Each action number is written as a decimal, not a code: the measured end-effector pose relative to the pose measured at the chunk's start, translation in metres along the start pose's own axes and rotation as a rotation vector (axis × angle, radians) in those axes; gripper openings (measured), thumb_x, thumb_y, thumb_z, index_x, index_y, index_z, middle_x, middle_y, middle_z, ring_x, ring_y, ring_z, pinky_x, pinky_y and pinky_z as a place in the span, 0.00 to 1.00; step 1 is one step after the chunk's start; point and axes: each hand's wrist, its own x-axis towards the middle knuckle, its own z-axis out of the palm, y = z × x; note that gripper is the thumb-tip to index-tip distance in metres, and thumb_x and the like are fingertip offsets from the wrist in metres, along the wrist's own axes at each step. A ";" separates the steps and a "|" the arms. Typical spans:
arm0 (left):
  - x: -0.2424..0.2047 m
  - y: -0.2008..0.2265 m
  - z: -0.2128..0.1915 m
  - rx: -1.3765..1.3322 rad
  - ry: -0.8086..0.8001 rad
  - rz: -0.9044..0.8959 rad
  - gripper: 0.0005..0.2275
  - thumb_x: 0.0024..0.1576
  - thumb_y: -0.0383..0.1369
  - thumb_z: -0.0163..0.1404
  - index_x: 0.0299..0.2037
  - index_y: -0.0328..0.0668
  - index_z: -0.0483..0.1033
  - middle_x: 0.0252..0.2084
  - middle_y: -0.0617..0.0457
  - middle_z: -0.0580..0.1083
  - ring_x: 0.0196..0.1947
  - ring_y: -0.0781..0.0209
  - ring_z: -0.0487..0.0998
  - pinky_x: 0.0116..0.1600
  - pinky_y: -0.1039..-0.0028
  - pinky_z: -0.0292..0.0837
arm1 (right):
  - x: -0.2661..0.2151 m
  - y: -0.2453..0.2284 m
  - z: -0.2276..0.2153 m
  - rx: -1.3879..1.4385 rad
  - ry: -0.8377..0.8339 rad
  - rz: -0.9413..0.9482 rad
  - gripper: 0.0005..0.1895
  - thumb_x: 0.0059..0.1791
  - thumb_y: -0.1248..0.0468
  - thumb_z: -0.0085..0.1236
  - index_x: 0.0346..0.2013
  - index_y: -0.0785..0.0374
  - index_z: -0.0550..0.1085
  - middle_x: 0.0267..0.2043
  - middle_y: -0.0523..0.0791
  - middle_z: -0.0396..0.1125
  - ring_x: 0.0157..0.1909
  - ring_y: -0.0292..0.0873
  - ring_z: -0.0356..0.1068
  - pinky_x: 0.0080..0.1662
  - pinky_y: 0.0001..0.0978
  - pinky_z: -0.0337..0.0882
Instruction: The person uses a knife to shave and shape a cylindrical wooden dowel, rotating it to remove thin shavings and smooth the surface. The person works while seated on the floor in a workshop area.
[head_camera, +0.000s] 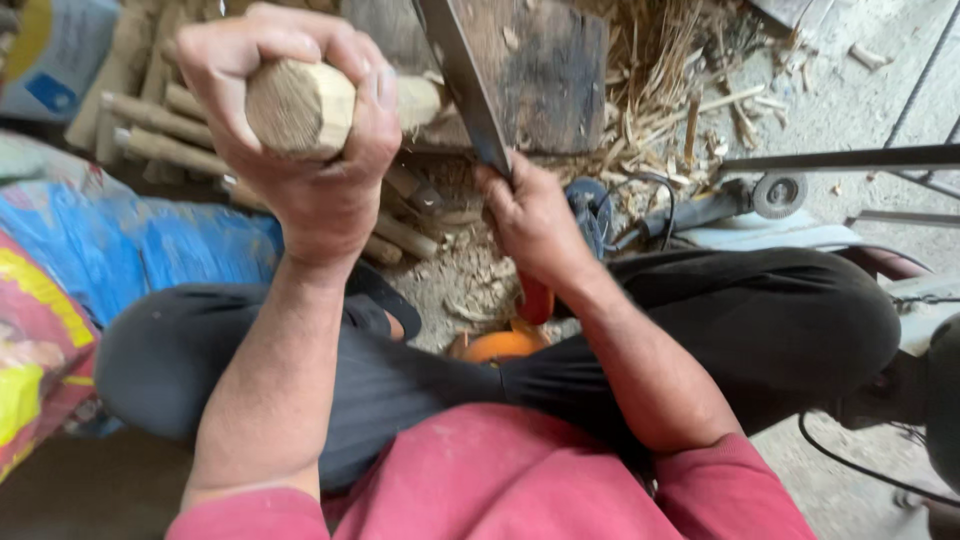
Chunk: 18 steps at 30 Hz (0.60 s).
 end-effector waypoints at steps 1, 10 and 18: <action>-0.003 0.000 -0.001 0.009 -0.003 0.000 0.18 0.67 0.16 0.57 0.53 0.44 0.58 0.44 0.48 0.71 0.38 0.64 0.75 0.48 0.75 0.76 | -0.005 -0.001 -0.004 0.126 -0.064 0.107 0.07 0.60 0.63 0.47 0.42 0.65 0.69 0.23 0.46 0.59 0.22 0.36 0.58 0.25 0.33 0.61; -0.009 0.006 -0.006 0.042 -0.099 -0.005 0.19 0.67 0.17 0.58 0.52 0.43 0.57 0.44 0.48 0.72 0.38 0.64 0.75 0.47 0.77 0.74 | 0.004 -0.009 0.011 -0.281 0.117 -0.119 0.02 0.59 0.68 0.51 0.44 0.64 0.70 0.21 0.43 0.61 0.22 0.35 0.61 0.27 0.32 0.62; -0.025 0.006 -0.013 0.038 -0.144 -0.037 0.19 0.67 0.17 0.58 0.52 0.42 0.56 0.45 0.46 0.72 0.41 0.62 0.78 0.49 0.75 0.76 | -0.022 0.011 -0.002 -0.213 0.178 -0.413 0.06 0.62 0.65 0.46 0.47 0.65 0.68 0.27 0.42 0.64 0.27 0.34 0.64 0.29 0.32 0.64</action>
